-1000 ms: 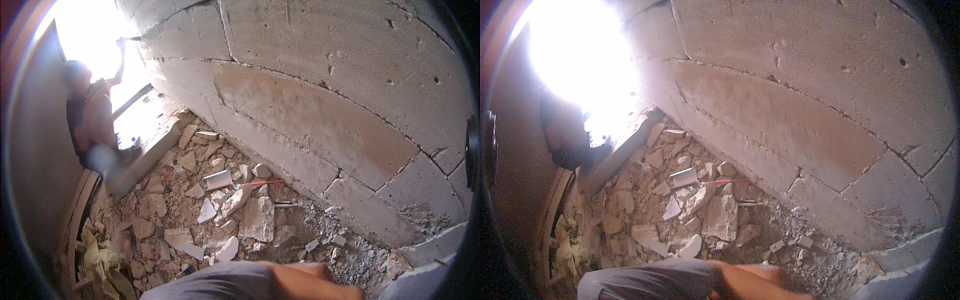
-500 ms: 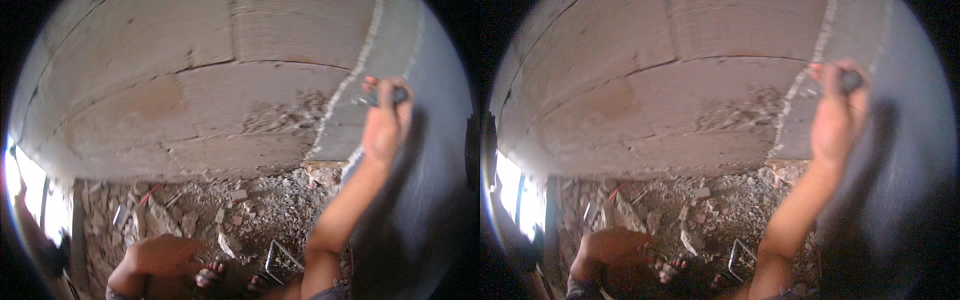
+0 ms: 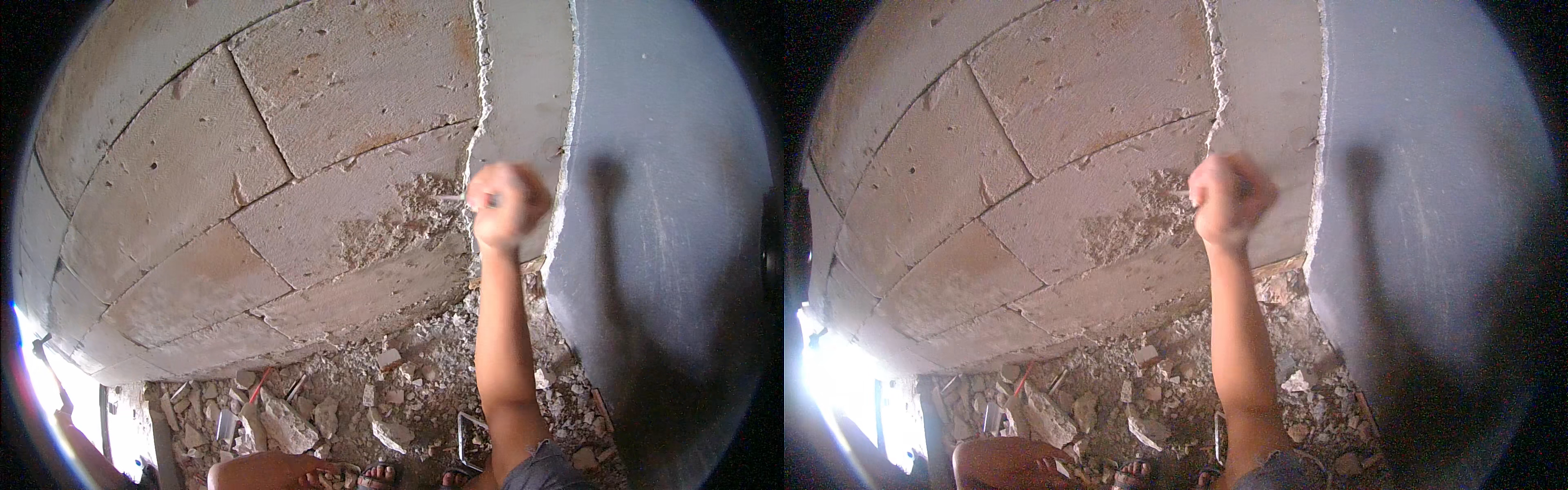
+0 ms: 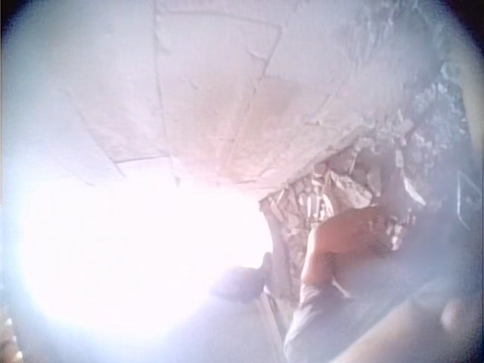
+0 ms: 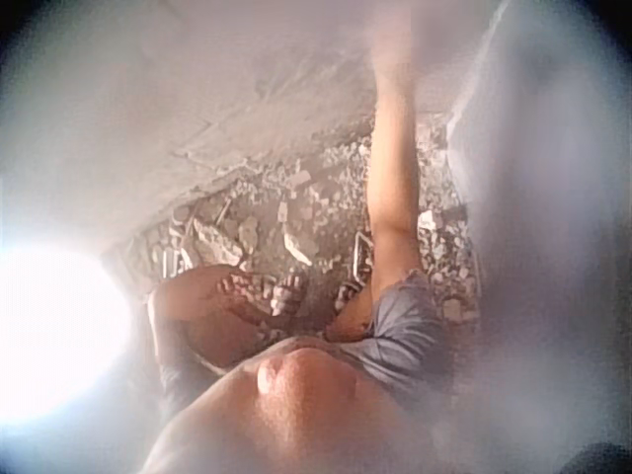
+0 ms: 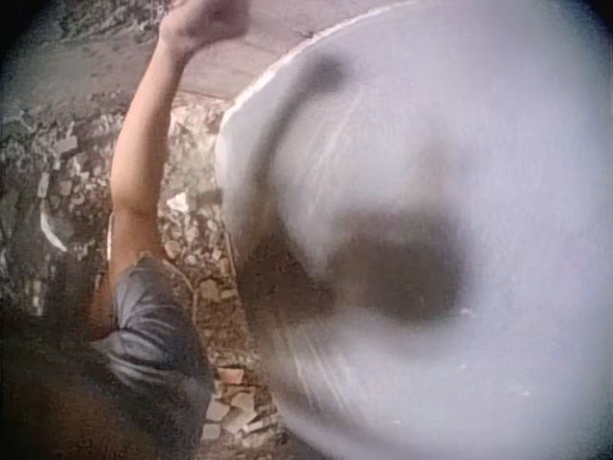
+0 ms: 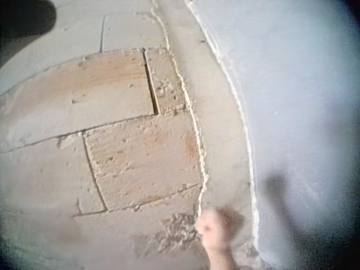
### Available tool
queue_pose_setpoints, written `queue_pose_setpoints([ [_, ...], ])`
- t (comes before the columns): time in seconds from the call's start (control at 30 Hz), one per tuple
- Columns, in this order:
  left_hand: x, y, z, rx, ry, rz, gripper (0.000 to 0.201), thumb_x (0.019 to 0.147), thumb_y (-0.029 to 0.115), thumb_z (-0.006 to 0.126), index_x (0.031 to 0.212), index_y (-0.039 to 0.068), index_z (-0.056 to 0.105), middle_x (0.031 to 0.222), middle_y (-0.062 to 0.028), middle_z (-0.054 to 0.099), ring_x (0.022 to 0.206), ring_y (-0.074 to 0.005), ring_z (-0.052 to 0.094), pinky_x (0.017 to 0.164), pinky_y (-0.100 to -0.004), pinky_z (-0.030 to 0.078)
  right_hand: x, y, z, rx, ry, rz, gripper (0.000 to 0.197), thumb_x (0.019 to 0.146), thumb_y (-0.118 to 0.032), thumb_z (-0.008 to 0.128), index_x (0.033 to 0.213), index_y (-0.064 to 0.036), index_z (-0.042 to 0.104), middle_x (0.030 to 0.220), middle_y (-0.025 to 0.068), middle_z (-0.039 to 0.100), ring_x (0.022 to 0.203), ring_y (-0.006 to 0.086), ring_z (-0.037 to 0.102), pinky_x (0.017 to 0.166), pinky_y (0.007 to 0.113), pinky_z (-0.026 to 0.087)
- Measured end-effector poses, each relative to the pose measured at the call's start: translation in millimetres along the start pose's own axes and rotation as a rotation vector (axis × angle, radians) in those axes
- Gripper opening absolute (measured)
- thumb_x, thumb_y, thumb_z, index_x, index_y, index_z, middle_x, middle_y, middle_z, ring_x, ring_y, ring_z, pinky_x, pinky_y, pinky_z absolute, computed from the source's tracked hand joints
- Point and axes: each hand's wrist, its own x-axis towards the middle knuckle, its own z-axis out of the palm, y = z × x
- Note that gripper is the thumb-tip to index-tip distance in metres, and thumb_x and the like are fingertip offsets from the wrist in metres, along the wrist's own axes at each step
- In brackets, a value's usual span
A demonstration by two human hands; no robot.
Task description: The person scrapes the side of a concrete block wall using a small metal blade, removing debris and smoothing the surface near a corner.
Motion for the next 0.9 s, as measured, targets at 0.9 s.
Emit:
queue_pose_setpoints([
  [0.9,13.4,-42.7,10.3,-0.143,-0.023,0.15,0.052,0.085,0.027,0.066,0.129,0.007,0.047,0.098,-0.0094,0.066,0.086,-0.0201,0.066,0.074,-0.0315,0.053,36.7,-61.4,-30.3,0.523,-0.086,-0.011,0.033,0.087,-0.016,0.035,0.054,-0.0084,0.034,0.044,0.0039,0.037,0.035,0.0133,0.034,0.034,0.026,0.03],
])
